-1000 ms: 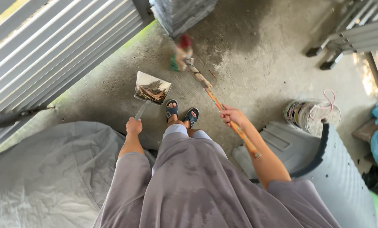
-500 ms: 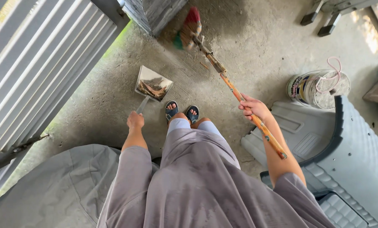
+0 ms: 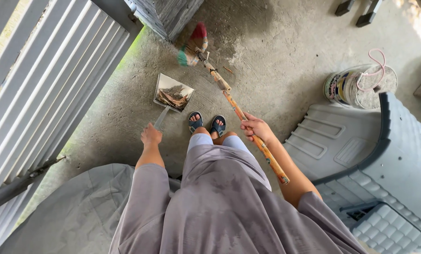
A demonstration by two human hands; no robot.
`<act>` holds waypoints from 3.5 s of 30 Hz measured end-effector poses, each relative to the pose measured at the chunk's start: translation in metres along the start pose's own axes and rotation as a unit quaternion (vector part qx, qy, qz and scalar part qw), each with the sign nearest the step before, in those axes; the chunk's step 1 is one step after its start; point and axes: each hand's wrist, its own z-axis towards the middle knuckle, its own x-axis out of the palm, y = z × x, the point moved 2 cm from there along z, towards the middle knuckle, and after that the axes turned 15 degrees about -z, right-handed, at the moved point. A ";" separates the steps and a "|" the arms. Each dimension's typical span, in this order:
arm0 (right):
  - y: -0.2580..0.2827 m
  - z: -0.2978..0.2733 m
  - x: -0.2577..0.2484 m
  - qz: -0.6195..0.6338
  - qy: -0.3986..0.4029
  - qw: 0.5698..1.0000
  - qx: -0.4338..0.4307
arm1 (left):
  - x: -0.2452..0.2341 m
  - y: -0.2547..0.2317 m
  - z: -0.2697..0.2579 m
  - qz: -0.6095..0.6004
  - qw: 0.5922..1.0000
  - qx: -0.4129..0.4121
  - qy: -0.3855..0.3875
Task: Sweeping dust and debris into a dustpan in a garage or outdoor utility area.
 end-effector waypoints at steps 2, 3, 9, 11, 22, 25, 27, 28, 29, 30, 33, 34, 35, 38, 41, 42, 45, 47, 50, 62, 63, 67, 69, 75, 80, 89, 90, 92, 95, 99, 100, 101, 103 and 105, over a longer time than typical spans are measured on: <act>-0.008 -0.016 -0.004 -0.006 -0.001 1.000 0.005 | -0.020 -0.029 -0.037 0.031 0.999 0.022 -0.016; -0.013 -0.027 -0.005 -0.017 0.000 1.000 0.008 | -0.031 -0.044 -0.058 0.057 0.997 0.044 -0.034; -0.046 -0.092 -0.014 0.027 -0.095 0.995 -0.017 | 0.028 -0.244 -0.226 -0.124 0.870 0.442 0.179; -0.040 -0.132 -0.006 0.044 -0.124 0.991 -0.031 | 0.061 -0.283 -0.275 -0.108 0.824 0.506 0.233; -0.024 -0.386 0.021 -0.253 -0.204 0.734 -0.596 | 0.208 -0.315 -0.440 -0.143 0.716 0.585 0.352; -0.062 -0.351 0.020 -0.278 -0.392 0.676 -0.559 | 0.244 -0.290 -0.440 -0.135 0.700 0.520 0.470; -0.066 -0.316 0.023 -0.293 -0.479 0.657 -0.503 | 0.282 -0.265 -0.410 -0.215 0.680 0.504 0.487; -0.067 -0.298 0.026 -0.290 -0.482 0.656 -0.504 | 0.311 -0.258 -0.376 -0.212 0.680 0.505 0.488; -0.066 -0.280 0.029 -0.272 -0.488 0.664 -0.497 | 0.342 -0.247 -0.336 -0.325 0.715 0.253 0.565; -0.065 -0.262 0.033 -0.255 -0.491 0.674 -0.490 | 0.372 -0.232 -0.299 -0.413 0.692 -0.024 0.592; -0.042 -0.234 0.049 -0.232 -0.467 0.696 -0.494 | 0.284 -0.253 -0.281 -0.222 0.718 0.501 0.429; -0.033 -0.227 0.053 -0.232 -0.462 0.697 -0.497 | 0.255 -0.265 -0.279 -0.223 0.721 0.501 0.424; -0.023 -0.221 0.059 -0.202 -0.436 0.713 -0.510 | 0.224 -0.276 -0.277 -0.202 0.736 0.515 0.390; 0.020 -0.205 0.075 -0.179 -0.393 0.716 -0.549 | 0.149 -0.309 -0.256 -0.192 0.759 0.521 0.340; 0.054 -0.199 0.090 -0.168 -0.365 0.707 -0.582 | 0.082 -0.326 -0.250 -0.193 0.779 0.498 0.330; 0.064 -0.197 0.091 -0.156 -0.351 0.705 -0.596 | 0.063 -0.336 -0.251 -0.187 0.786 0.489 0.329; 0.081 -0.215 0.093 -0.191 -0.345 0.694 -0.603 | 0.042 -0.345 -0.262 -0.159 0.783 0.516 0.307; 0.088 -0.242 0.092 -0.209 -0.348 0.687 -0.603 | 0.048 -0.347 -0.278 -0.158 0.749 0.568 0.302; 0.095 -0.278 0.086 -0.234 -0.362 0.681 -0.592 | 0.059 -0.352 -0.319 -0.136 0.721 0.589 0.338; 0.104 -0.183 0.081 -0.172 -0.422 0.725 -0.516 | 0.110 -0.346 -0.213 -0.350 0.754 0.160 0.532; 0.111 -0.180 0.085 -0.161 -0.399 0.720 -0.545 | 0.100 -0.345 -0.194 -0.410 0.760 0.084 0.497; 0.131 -0.205 0.076 -0.161 -0.357 0.705 -0.591 | 0.035 -0.379 -0.219 -0.121 0.783 0.528 0.304; 0.134 -0.228 0.065 -0.174 -0.335 0.700 -0.606 | 0.021 -0.398 -0.263 -0.073 0.780 0.546 0.296; 0.128 -0.283 0.011 -0.274 -0.367 0.667 -0.588 | 0.093 -0.432 -0.358 -0.118 0.714 0.573 0.384; 0.100 -0.247 -0.072 -0.283 -0.436 0.652 -0.552 | 0.222 -0.454 -0.360 -0.194 0.668 0.457 0.555; 0.116 -0.182 -0.115 -0.203 -0.334 0.709 -0.588 | 0.202 -0.477 -0.304 -0.387 0.618 0.461 0.506; 0.122 -0.182 -0.107 -0.192 -0.297 0.712 -0.606 | 0.180 -0.481 -0.304 -0.307 0.699 0.490 0.421; 0.129 -0.189 -0.104 -0.203 -0.268 0.712 -0.617 | 0.148 -0.482 -0.312 -0.264 0.756 0.495 0.339; 0.141 -0.207 -0.107 -0.216 -0.230 0.702 -0.639 | 0.126 -0.483 -0.308 -0.220 0.792 0.511 0.251; 0.146 -0.258 -0.125 -0.214 -0.212 0.658 -0.690 | 0.133 -0.490 -0.327 -0.178 0.780 0.548 0.242; 0.151 -0.277 -0.134 -0.216 -0.216 0.657 -0.690 | 0.139 -0.500 -0.347 -0.177 0.778 0.551 0.246; 0.156 -0.294 -0.142 -0.237 -0.212 0.661 -0.680 | 0.145 -0.511 -0.366 -0.153 0.759 0.592 0.222; 0.156 -0.317 -0.156 -0.254 -0.214 0.672 -0.662 | 0.164 -0.525 -0.397 -0.126 0.740 0.627 0.208; 0.154 -0.325 -0.174 -0.277 -0.224 0.671 -0.650 | 0.191 -0.552 -0.416 -0.181 0.698 0.622 0.305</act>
